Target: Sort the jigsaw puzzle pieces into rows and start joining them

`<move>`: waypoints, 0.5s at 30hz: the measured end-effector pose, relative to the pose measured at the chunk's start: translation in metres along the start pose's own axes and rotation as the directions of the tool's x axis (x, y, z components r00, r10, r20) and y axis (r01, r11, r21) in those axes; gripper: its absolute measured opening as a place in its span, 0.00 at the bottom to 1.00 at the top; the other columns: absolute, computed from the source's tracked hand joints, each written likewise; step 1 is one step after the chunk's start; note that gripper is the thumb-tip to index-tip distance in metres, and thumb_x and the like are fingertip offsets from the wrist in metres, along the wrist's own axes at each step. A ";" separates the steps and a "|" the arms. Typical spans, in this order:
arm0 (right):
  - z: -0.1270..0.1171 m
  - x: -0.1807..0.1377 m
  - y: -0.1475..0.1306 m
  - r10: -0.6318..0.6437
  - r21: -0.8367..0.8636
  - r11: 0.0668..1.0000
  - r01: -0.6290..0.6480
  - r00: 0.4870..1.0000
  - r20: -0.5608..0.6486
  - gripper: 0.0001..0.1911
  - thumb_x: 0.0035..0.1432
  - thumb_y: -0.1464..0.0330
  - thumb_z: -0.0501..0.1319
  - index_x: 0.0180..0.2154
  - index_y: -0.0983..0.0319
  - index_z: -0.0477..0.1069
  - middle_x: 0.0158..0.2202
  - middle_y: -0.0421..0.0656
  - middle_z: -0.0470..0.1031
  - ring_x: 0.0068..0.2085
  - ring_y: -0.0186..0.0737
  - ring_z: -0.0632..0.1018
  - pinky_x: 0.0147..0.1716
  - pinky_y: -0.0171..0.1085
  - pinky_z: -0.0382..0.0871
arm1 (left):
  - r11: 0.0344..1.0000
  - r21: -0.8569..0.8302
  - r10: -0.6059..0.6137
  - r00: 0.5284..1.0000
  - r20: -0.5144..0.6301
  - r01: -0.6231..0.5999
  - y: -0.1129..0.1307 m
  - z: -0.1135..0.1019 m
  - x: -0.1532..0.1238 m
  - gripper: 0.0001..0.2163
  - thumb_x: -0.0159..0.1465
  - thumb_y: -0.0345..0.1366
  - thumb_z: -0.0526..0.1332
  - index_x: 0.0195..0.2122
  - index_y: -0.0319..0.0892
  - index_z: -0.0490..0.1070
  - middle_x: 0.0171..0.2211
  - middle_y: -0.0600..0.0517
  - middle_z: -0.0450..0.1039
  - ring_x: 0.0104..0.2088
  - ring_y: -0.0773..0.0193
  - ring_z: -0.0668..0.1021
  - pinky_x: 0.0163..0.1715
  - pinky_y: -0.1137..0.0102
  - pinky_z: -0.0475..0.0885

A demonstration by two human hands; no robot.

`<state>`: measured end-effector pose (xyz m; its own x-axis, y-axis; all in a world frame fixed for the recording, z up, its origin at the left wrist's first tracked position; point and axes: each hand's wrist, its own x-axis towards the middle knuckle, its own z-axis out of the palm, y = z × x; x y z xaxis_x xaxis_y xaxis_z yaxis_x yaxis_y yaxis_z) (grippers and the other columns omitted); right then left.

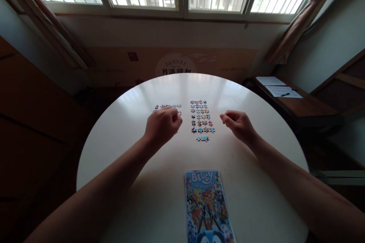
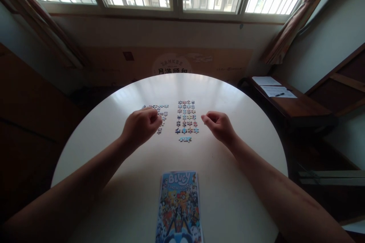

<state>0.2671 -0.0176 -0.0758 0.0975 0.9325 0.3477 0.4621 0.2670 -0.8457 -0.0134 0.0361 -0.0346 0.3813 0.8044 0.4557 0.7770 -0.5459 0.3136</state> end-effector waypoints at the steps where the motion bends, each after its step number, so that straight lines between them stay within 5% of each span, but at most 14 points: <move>1: 0.000 0.000 0.000 0.003 0.017 1.000 -0.003 1.000 0.000 0.24 0.63 0.55 0.62 0.19 0.61 0.64 0.18 0.37 0.59 0.22 0.31 0.60 0.22 0.35 0.53 | 1.000 0.003 -0.014 0.999 -0.031 0.014 -0.004 -0.003 0.002 0.16 0.63 0.33 0.57 0.20 0.45 0.51 0.22 0.54 0.62 0.24 0.66 0.61 0.27 0.66 0.56; 10: 0.004 0.000 0.003 -0.017 0.046 0.999 0.019 0.999 -0.042 0.27 0.64 0.56 0.60 0.19 0.59 0.56 0.18 0.36 0.55 0.22 0.31 0.57 0.23 0.35 0.52 | 0.972 -0.003 -0.231 0.960 -0.158 0.233 -0.045 -0.015 0.021 0.16 0.62 0.35 0.59 0.20 0.45 0.54 0.23 0.54 0.64 0.25 0.64 0.65 0.29 0.67 0.58; 15: 0.007 0.003 0.012 -0.043 0.007 0.999 0.044 0.993 -0.110 0.27 0.65 0.55 0.60 0.19 0.59 0.55 0.20 0.36 0.54 0.23 0.32 0.58 0.24 0.35 0.52 | 0.975 0.060 -0.203 0.967 -0.156 0.214 -0.057 -0.003 0.021 0.12 0.66 0.38 0.59 0.26 0.45 0.61 0.29 0.51 0.71 0.29 0.61 0.70 0.32 0.67 0.62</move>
<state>0.2669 -0.0094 -0.0881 0.1744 0.8877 0.4262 0.4599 0.3093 -0.8324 -0.0510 0.0832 -0.0410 0.1331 0.8519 0.5065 0.8691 -0.3459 0.3535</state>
